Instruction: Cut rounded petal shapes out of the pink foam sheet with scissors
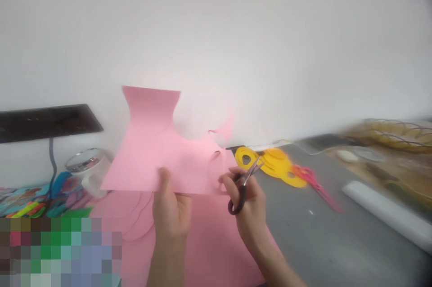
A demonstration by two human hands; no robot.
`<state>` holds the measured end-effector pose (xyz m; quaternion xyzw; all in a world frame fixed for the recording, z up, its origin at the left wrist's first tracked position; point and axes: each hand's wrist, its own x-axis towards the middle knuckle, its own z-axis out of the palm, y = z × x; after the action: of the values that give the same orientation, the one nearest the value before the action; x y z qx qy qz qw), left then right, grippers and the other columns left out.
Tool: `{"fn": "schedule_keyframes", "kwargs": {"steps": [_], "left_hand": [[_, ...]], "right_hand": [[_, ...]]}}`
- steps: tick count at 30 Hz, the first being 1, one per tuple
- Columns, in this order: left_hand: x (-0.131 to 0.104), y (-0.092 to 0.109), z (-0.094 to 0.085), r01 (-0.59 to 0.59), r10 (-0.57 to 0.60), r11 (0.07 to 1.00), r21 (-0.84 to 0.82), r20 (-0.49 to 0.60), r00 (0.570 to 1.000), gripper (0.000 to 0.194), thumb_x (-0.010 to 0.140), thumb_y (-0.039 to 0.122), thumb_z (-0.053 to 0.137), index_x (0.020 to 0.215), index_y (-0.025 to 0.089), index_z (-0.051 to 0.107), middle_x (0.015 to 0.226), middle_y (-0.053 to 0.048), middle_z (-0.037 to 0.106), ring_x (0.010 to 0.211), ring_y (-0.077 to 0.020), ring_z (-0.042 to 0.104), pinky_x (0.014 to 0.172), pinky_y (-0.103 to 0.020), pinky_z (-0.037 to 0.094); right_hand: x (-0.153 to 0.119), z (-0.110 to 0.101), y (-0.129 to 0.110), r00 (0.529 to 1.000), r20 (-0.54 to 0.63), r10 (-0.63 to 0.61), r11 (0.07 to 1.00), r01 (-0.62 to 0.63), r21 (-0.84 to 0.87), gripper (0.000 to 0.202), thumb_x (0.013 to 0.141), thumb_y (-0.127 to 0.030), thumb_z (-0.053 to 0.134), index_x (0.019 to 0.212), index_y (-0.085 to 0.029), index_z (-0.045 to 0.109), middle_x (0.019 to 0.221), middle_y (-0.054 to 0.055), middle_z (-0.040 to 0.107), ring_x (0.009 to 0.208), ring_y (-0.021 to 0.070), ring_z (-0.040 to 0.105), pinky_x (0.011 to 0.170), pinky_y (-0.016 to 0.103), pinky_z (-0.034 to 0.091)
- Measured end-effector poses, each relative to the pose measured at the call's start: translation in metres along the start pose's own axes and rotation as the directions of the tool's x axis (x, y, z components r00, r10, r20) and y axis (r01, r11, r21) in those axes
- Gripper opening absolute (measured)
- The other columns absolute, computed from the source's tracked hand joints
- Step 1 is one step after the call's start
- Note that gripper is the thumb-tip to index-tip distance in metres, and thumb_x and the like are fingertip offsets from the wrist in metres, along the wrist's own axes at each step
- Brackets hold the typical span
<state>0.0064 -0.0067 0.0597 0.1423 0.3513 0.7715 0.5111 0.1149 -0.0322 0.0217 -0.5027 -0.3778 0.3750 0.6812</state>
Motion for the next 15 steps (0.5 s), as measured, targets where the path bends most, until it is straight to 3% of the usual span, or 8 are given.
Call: {"fn": "schedule_keyframes", "kwargs": {"steps": [4, 6, 7, 8, 10, 11, 13, 15], "left_hand": [[0.0003, 0.0028, 0.0015, 0.013, -0.014, 0.987, -0.160, -0.003, 1.000, 0.032, 0.096, 0.026, 0.048, 0.123, 0.021, 0.063, 0.122, -0.008, 0.069, 0.121, -0.0196, 0.058, 0.095, -0.028, 0.053], [0.0005, 0.0051, 0.0010, 0.025, -0.023, 0.972, -0.234, 0.013, 1.000, 0.034, 0.098, 0.028, 0.043, 0.124, 0.021, 0.062, 0.119, -0.008, 0.070, 0.122, -0.0198, 0.058, 0.095, -0.030, 0.053], [0.0003, 0.0064, 0.0008, 0.019, -0.013, 0.965, -0.261, 0.025, 1.000, 0.034, 0.098, 0.030, 0.041, 0.124, 0.021, 0.062, 0.118, -0.008, 0.071, 0.121, -0.0199, 0.058, 0.095, -0.031, 0.053], [0.0000, 0.0077, 0.0008, 0.004, 0.007, 0.961, -0.277, 0.041, 0.999, 0.035, 0.098, 0.031, 0.041, 0.124, 0.022, 0.062, 0.116, -0.008, 0.072, 0.121, -0.0203, 0.058, 0.095, -0.033, 0.053], [-0.0012, 0.0093, 0.0015, -0.026, 0.044, 0.959, -0.282, 0.058, 0.997, 0.036, 0.097, 0.035, 0.042, 0.123, 0.021, 0.063, 0.114, -0.008, 0.072, 0.120, -0.0213, 0.059, 0.094, -0.033, 0.054], [-0.0019, 0.0093, 0.0021, -0.038, 0.052, 0.962, -0.272, 0.044, 0.998, 0.036, 0.097, 0.037, 0.041, 0.121, 0.021, 0.064, 0.113, -0.008, 0.073, 0.118, -0.0210, 0.060, 0.093, -0.032, 0.054], [-0.0033, 0.0069, 0.0035, -0.056, 0.064, 0.967, -0.250, 0.023, 0.998, 0.037, 0.097, 0.038, 0.041, 0.119, 0.020, 0.065, 0.113, -0.008, 0.073, 0.116, -0.0198, 0.062, 0.092, -0.028, 0.054], [-0.0047, 0.0019, 0.0040, -0.064, 0.074, 0.976, -0.208, 0.043, 0.996, 0.037, 0.096, 0.040, 0.043, 0.118, 0.019, 0.066, 0.111, -0.008, 0.073, 0.113, -0.0189, 0.063, 0.090, -0.025, 0.053]], "right_hand": [[-0.0059, -0.0018, 0.0075, 0.941, -0.125, -0.315, 0.944, 0.296, -0.147, 0.015, 0.076, -0.026, 0.068, 0.088, -0.024, 0.061, 0.086, 0.002, 0.063, 0.083, 0.0219, 0.059, 0.076, 0.036, 0.046], [-0.0077, -0.0035, 0.0100, 0.886, -0.056, -0.460, 0.886, 0.454, -0.096, 0.017, 0.075, -0.019, 0.068, 0.088, -0.025, 0.060, 0.075, -0.001, 0.062, 0.074, 0.0190, 0.060, 0.077, 0.036, 0.046], [-0.0080, -0.0040, 0.0101, 0.884, 0.051, -0.464, 0.883, 0.466, -0.049, 0.017, 0.075, -0.016, 0.066, 0.088, -0.024, 0.060, 0.069, -0.003, 0.061, 0.066, 0.0169, 0.058, 0.073, 0.034, 0.047], [-0.0079, -0.0040, 0.0095, 0.890, 0.221, -0.398, 0.912, 0.410, -0.010, 0.016, 0.073, -0.014, 0.066, 0.085, -0.023, 0.061, 0.065, -0.004, 0.061, 0.059, 0.0148, 0.055, 0.067, 0.031, 0.047], [-0.0066, -0.0032, 0.0071, 0.860, 0.497, -0.116, 0.991, 0.136, -0.004, 0.013, 0.071, -0.016, 0.068, 0.081, -0.022, 0.063, 0.063, -0.003, 0.060, 0.058, 0.0148, 0.055, 0.061, 0.029, 0.047], [-0.0054, -0.0027, 0.0056, 0.825, 0.565, -0.002, 1.000, 0.012, -0.014, 0.012, 0.070, -0.019, 0.070, 0.082, -0.021, 0.065, 0.068, -0.002, 0.062, 0.063, 0.0158, 0.057, 0.063, 0.029, 0.048], [-0.0028, -0.0020, 0.0028, 0.701, 0.697, 0.150, 0.987, -0.149, -0.061, 0.021, 0.067, -0.026, 0.076, 0.085, -0.020, 0.068, 0.074, 0.000, 0.065, 0.069, 0.0174, 0.059, 0.068, 0.031, 0.049], [-0.0003, -0.0023, 0.0006, 0.633, 0.749, 0.195, 0.972, -0.225, -0.062, 0.026, 0.066, -0.034, 0.079, 0.084, -0.019, 0.070, 0.074, 0.001, 0.065, 0.071, 0.0180, 0.059, 0.068, 0.031, 0.048]]}}
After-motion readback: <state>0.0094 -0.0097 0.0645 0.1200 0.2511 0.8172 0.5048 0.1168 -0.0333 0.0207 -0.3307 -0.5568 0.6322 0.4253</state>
